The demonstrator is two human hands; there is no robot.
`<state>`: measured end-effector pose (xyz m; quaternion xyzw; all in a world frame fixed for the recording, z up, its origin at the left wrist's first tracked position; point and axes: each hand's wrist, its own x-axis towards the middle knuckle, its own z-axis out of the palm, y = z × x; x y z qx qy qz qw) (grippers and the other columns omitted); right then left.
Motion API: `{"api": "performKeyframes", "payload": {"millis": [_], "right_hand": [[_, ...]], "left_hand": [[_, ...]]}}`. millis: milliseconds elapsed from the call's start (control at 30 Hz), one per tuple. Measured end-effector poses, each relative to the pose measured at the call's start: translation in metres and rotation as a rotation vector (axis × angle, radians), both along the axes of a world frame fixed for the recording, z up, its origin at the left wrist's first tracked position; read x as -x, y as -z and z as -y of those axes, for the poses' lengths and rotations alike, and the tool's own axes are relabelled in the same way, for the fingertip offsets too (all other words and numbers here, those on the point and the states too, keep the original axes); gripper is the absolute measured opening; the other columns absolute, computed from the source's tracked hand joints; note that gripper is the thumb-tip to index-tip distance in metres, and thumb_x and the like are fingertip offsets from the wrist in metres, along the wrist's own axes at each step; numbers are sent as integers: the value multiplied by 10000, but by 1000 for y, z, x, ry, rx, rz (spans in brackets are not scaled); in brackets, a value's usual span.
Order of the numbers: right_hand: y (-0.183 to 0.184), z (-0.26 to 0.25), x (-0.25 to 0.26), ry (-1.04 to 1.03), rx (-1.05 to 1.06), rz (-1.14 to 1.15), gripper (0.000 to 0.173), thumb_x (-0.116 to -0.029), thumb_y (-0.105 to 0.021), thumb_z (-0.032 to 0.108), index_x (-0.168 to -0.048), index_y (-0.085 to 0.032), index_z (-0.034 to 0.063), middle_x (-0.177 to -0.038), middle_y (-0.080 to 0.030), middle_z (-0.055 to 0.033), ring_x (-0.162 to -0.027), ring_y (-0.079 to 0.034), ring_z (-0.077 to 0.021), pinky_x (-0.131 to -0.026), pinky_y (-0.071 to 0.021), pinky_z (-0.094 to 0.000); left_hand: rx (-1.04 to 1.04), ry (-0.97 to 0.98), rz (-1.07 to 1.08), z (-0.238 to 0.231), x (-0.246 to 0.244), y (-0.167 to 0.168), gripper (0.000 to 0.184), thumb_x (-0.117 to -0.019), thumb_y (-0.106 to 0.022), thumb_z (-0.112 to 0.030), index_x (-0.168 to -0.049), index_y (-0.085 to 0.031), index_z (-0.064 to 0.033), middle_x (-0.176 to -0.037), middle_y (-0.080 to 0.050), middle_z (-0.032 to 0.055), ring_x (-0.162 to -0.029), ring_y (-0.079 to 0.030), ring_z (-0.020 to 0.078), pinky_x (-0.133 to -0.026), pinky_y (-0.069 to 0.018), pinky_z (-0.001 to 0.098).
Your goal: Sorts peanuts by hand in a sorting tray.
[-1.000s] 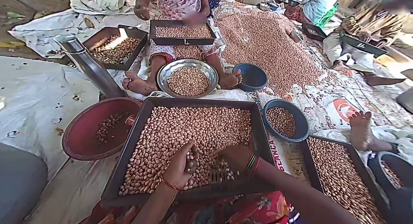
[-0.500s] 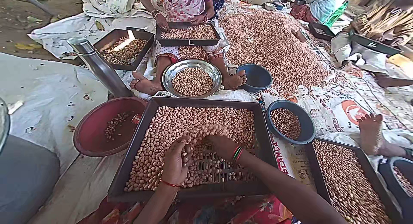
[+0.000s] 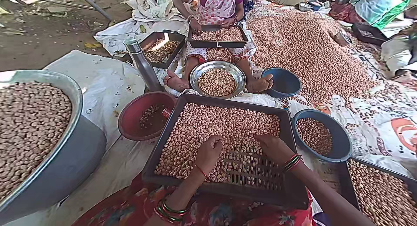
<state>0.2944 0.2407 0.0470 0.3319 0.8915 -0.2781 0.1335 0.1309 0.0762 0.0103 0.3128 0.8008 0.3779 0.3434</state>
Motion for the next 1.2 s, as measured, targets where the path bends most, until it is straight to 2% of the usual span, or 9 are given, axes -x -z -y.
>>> {"api": "performKeyframes", "payload": {"millis": [67,133,467,633,1033,1100,1133,1167,1200], "right_hand": [[0,7,13,-43,8,-37,378,-1098,-398,81,-1403,-597,-19,-1414,-610,-239,-1325,-583,-396,-1114,-417,-553],[0,12,24,-63,13,-58,362,-1097,-406,85,-1368,-621,-22,-1385,-630,-233,-1295,-605,-388,-1093,-434,-554],[55,16,76,-176,-326,-76,344,-1053,-450,43,-1342,-625,-21,-1288,-647,-282,-1153,-659,-465,-922,-542,-573],[42,16,89,-129,-206,85,379,-1079,-401,60,-1417,-567,17,-1420,-581,-232,-1269,-602,-423,-1012,-506,-555],[26,17,97,43,-101,88,391,-1085,-408,168,-1425,-555,42,-1438,-580,-205,-1250,-622,-399,-1009,-493,-587],[12,19,88,60,-112,-42,385,-1086,-405,162,-1398,-578,17,-1388,-614,-219,-1213,-646,-393,-999,-502,-562],[4,23,84,47,-128,-130,368,-1079,-418,144,-1358,-603,-10,-1345,-638,-232,-1181,-662,-391,-982,-511,-549],[-4,29,79,18,-142,-219,347,-1068,-439,125,-1311,-628,-36,-1298,-659,-243,-1149,-676,-390,-962,-521,-539],[-11,37,76,-29,-152,-305,330,-1051,-465,106,-1266,-654,-58,-1254,-679,-250,-1121,-691,-385,-945,-534,-526]], "left_hand": [[282,249,-172,-13,6,-18,382,-1116,-401,-213,-1405,-574,-34,-1234,-675,210,-1129,-658,348,-987,-484,519],[483,402,-281,-29,7,-22,422,-1131,-341,-252,-1464,-517,-61,-1334,-634,231,-1251,-610,408,-1033,-459,589],[696,442,-440,-40,-7,-17,383,-1111,-332,-128,-1438,-502,-27,-1287,-651,245,-1204,-638,428,-955,-520,564],[683,434,-424,-38,-7,-15,388,-1108,-334,-121,-1449,-494,-32,-1290,-657,236,-1214,-639,412,-969,-518,553],[575,413,-364,-27,-1,-9,406,-1114,-351,-205,-1456,-480,-30,-1290,-657,253,-1226,-631,432,-994,-503,581],[292,208,-140,-24,11,-5,404,-1112,-404,-241,-1391,-557,8,-1186,-687,255,-1114,-680,383,-974,-516,530],[107,67,13,-22,14,-1,343,-1102,-438,-198,-1286,-614,32,-996,-686,218,-892,-682,310,-829,-542,444],[-90,-82,207,-21,12,6,249,-1095,-420,-146,-1103,-610,14,-716,-542,79,-577,-518,157,-553,-438,281],[-224,-218,479,-22,9,7,240,-1103,-365,-142,-984,-550,-46,-592,-454,-20,-440,-403,56,-423,-343,188]]}}
